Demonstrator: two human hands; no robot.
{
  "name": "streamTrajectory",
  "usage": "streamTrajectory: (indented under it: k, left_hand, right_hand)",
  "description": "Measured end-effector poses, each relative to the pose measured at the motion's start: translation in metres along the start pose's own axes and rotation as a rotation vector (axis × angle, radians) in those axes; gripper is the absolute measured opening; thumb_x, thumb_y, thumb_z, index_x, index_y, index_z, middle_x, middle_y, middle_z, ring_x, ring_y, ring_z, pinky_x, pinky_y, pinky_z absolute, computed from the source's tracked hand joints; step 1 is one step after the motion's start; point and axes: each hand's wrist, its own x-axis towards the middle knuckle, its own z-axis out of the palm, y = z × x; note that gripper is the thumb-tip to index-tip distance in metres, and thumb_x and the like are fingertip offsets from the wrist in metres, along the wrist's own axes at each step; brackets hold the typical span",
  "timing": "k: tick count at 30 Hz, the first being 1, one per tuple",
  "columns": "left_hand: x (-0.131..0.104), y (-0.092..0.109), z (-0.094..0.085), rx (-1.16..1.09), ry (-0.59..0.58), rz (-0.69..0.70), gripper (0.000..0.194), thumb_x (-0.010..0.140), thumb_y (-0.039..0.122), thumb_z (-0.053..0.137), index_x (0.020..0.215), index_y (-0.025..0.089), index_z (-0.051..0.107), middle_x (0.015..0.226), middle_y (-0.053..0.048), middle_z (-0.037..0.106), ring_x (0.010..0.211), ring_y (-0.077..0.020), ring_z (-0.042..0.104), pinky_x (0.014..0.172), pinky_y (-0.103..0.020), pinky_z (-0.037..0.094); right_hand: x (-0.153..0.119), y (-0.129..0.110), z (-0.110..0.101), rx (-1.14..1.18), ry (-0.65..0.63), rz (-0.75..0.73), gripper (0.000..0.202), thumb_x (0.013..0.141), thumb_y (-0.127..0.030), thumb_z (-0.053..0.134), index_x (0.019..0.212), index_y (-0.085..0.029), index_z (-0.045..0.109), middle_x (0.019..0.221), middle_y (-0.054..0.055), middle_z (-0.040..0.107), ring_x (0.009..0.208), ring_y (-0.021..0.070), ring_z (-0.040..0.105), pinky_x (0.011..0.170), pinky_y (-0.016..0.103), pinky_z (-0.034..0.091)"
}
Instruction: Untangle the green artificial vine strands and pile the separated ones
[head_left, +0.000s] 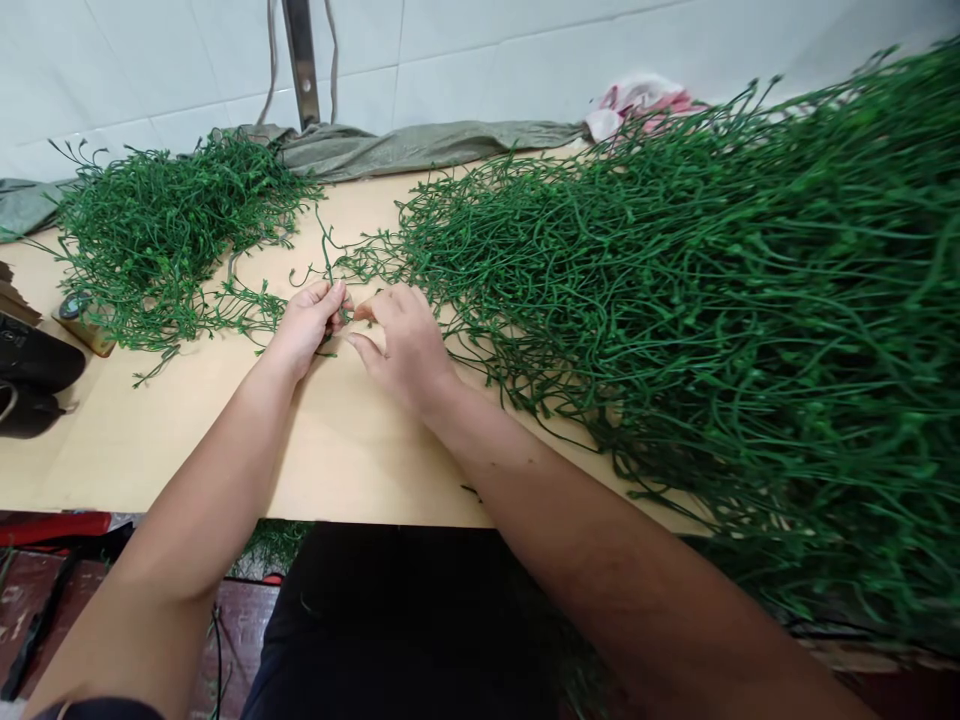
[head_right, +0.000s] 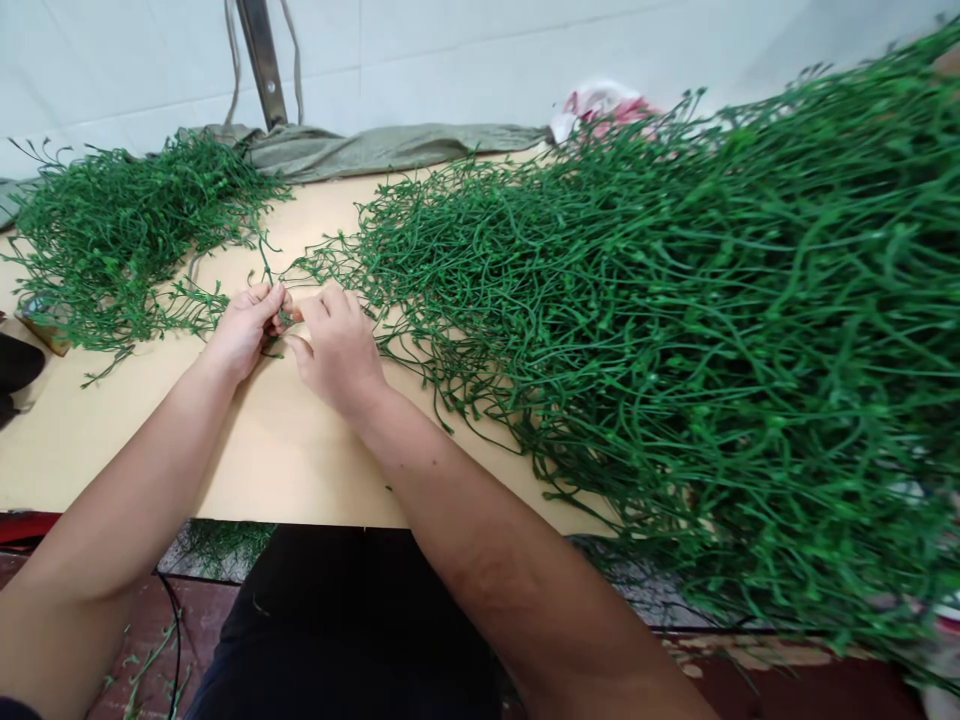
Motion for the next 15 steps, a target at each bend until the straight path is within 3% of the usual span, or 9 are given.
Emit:
streamTrajectory:
  k: [6, 9, 15]
  left_hand:
    - [0.0, -0.001, 0.003, 0.01, -0.011, -0.019, 0.03, 0.082, 0.031, 0.058, 0.059, 0.013, 0.05, 0.043, 0.005, 0.041, 0.038, -0.0019, 0.035, 0.042, -0.016, 0.027]
    - [0.0, -0.002, 0.003, 0.015, -0.029, -0.021, 0.03, 0.081, 0.033, 0.059, 0.059, 0.014, 0.05, 0.044, 0.005, 0.042, 0.038, -0.0024, 0.036, 0.041, -0.017, 0.027]
    - [-0.003, 0.0, 0.003, 0.011, -0.035, -0.017, 0.029, 0.082, 0.031, 0.057, 0.059, 0.014, 0.05, 0.045, 0.005, 0.042, 0.04, -0.0029, 0.038, 0.042, -0.016, 0.028]
  right_hand:
    - [0.003, 0.004, 0.004, 0.042, -0.052, 0.063, 0.018, 0.079, -0.029, 0.055, 0.091, -0.016, 0.056, 0.097, 0.013, 0.056, 0.094, 0.0266, 0.047, 0.086, 0.04, 0.038]
    - [0.004, 0.004, 0.002, 0.055, -0.075, 0.09, 0.013, 0.078, -0.029, 0.055, 0.082, -0.017, 0.055, 0.093, 0.012, 0.055, 0.091, 0.0257, 0.047, 0.085, 0.039, 0.038]
    - [0.004, -0.008, -0.003, 0.15, -0.207, 0.071, 0.017, 0.08, -0.023, 0.047, 0.065, -0.02, 0.039, 0.075, 0.006, 0.05, 0.08, 0.0193, 0.045, 0.078, 0.032, 0.036]
